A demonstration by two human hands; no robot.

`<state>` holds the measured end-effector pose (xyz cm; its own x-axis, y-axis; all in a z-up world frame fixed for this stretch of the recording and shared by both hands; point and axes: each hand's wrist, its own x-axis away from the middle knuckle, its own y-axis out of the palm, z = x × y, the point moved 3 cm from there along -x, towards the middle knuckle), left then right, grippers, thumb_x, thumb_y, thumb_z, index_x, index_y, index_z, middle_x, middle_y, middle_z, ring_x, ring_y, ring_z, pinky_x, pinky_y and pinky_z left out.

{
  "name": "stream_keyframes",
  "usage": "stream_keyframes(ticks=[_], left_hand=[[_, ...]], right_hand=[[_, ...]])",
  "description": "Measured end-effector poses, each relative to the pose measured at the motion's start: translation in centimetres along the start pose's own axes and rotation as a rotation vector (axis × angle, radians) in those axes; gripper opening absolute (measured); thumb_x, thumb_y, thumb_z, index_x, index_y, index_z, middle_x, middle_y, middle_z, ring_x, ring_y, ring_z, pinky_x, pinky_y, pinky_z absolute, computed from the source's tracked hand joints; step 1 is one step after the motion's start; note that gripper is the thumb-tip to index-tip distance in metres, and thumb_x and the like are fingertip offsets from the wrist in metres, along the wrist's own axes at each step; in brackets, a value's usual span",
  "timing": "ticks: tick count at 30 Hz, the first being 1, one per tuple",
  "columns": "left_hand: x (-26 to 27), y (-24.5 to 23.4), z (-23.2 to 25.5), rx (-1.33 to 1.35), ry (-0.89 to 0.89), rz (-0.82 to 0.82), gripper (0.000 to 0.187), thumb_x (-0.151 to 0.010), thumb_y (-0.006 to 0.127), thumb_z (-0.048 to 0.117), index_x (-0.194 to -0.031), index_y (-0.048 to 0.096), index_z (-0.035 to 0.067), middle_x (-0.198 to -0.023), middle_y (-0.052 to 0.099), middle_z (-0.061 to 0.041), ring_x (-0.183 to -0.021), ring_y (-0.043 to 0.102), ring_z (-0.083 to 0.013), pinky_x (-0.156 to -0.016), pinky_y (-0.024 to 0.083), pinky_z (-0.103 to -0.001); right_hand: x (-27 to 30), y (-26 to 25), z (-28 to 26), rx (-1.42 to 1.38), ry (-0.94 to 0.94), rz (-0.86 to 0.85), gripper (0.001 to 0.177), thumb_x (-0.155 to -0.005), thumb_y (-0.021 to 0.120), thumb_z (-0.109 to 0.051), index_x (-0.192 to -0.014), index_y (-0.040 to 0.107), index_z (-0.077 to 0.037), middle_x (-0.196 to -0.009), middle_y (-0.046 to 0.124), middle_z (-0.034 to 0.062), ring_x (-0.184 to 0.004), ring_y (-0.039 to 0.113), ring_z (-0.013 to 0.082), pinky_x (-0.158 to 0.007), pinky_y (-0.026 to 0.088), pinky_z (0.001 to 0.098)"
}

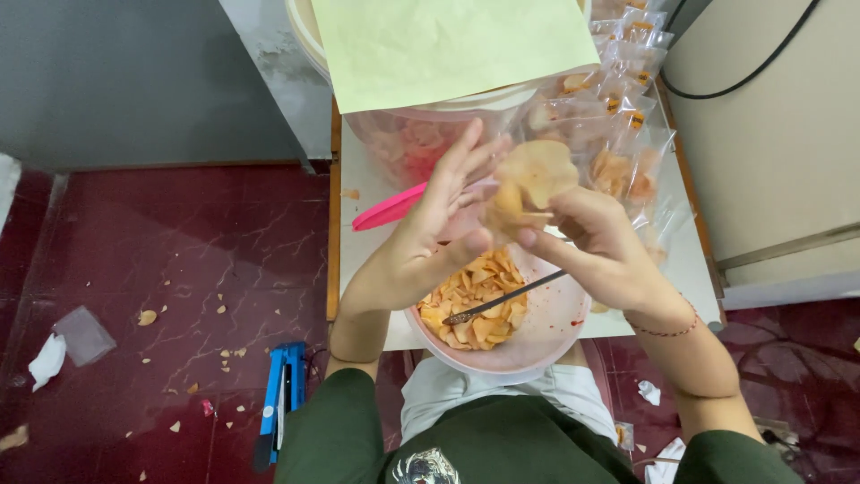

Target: The person is manually packaging snack chips by using tongs to transfer them from a bowl into individual plastic bags.

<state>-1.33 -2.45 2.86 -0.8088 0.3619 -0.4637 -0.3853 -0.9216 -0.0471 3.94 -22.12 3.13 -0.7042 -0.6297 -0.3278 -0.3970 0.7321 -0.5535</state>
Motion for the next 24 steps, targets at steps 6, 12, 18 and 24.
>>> stream_keyframes(ticks=[6, 12, 18, 24], left_hand=[[-0.5, -0.1, -0.5, -0.08, -0.12, 0.139, 0.048, -0.1, 0.063, 0.029, -0.14, 0.053, 0.003, -0.133, 0.065, -0.012, -0.118, 0.069, -0.0217, -0.103, 0.059, -0.031], [-0.4, 0.2, -2.3, -0.095, -0.025, 0.304, 0.035, -0.092, 0.08, 0.015, -0.123, 0.068, 0.005, -0.123, 0.068, -0.009, -0.106, 0.075, -0.0225, -0.078, 0.065, -0.028], [1.0, 2.2, 1.4, -0.245, 0.042, 0.34, 0.042, -0.094, 0.077, 0.019, -0.132, 0.064, 0.005, -0.121, 0.072, -0.011, -0.109, 0.076, -0.0263, -0.084, 0.065, -0.033], [6.0, 5.4, 3.3, -0.692, 0.347, 0.473, 0.023, -0.105, 0.059, 0.019, -0.119, 0.06, 0.001, -0.118, 0.071, -0.024, -0.108, 0.079, -0.0365, -0.091, 0.07, -0.04]], right_hand=[[1.3, -0.1, 1.8, -0.413, 0.145, -0.073, 0.012, -0.097, 0.067, -0.008, -0.103, 0.067, 0.002, -0.091, 0.066, 0.0002, -0.074, 0.053, 0.0046, -0.06, 0.045, 0.0195], [2.2, -0.2, 4.5, -0.538, 0.156, 0.113, 0.02, -0.087, 0.074, 0.007, -0.105, 0.067, 0.004, -0.085, 0.071, 0.0126, -0.081, 0.07, 0.0152, -0.075, 0.06, 0.031], [4.1, -6.0, 1.6, -0.341, 0.156, 0.26, 0.008, -0.097, 0.071, -0.002, -0.1, 0.063, 0.0, -0.082, 0.067, 0.0055, -0.08, 0.065, 0.0063, -0.07, 0.05, 0.018], [9.4, -12.4, 5.0, -0.386, 0.038, 0.532, 0.04, -0.104, 0.065, -0.006, -0.14, 0.051, 0.006, -0.13, 0.066, 0.0127, -0.12, 0.067, 0.0195, -0.109, 0.061, 0.0316]])
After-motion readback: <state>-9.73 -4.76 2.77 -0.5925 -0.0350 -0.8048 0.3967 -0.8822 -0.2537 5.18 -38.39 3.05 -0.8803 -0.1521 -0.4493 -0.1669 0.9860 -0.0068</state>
